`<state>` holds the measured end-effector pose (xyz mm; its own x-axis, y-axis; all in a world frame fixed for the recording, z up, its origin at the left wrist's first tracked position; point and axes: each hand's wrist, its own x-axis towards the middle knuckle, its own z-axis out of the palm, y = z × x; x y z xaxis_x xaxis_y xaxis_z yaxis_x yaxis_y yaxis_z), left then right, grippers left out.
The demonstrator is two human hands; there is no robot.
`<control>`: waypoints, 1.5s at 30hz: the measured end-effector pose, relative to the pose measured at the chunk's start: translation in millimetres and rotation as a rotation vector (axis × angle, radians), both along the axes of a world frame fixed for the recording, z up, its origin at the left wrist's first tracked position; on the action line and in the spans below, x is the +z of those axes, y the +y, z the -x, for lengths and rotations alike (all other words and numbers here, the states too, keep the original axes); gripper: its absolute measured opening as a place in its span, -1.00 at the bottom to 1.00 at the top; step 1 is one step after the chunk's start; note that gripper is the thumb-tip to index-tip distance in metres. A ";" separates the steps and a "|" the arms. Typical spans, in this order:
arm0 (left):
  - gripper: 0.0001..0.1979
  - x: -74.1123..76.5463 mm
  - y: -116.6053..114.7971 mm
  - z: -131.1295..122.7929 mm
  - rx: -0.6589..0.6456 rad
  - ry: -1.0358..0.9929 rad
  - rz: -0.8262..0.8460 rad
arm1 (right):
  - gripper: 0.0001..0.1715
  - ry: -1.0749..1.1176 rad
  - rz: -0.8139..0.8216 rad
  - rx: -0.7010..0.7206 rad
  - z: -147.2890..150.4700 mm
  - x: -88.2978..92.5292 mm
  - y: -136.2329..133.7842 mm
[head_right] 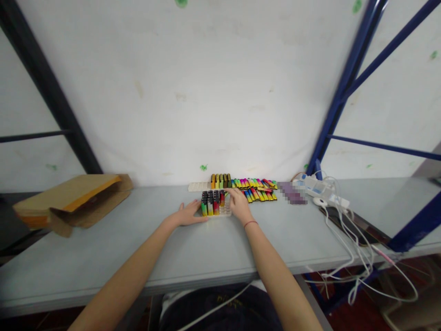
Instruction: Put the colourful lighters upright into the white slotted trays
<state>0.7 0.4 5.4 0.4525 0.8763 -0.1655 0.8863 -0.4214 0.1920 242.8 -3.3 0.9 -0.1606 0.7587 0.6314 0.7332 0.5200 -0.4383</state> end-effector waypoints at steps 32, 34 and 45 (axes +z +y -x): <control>-0.10 6.8 -4.7 -2.8 0.003 -0.027 0.027 | -0.75 0.146 0.282 -0.255 -4.9 -18.0 14.5; -0.08 5.5 -3.9 -2.5 0.004 -0.028 0.027 | -0.72 0.405 0.308 -0.170 -1.9 -16.8 16.0; -0.06 1.4 -0.1 -1.1 -0.005 -0.019 0.021 | -0.42 0.974 0.723 -0.127 1.8 3.2 2.3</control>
<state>1.9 0.3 6.8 0.4601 0.8703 -0.1756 0.8803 -0.4215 0.2177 241.0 -1.0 4.1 0.2448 0.9611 -0.1283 -0.0361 -0.1232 -0.9917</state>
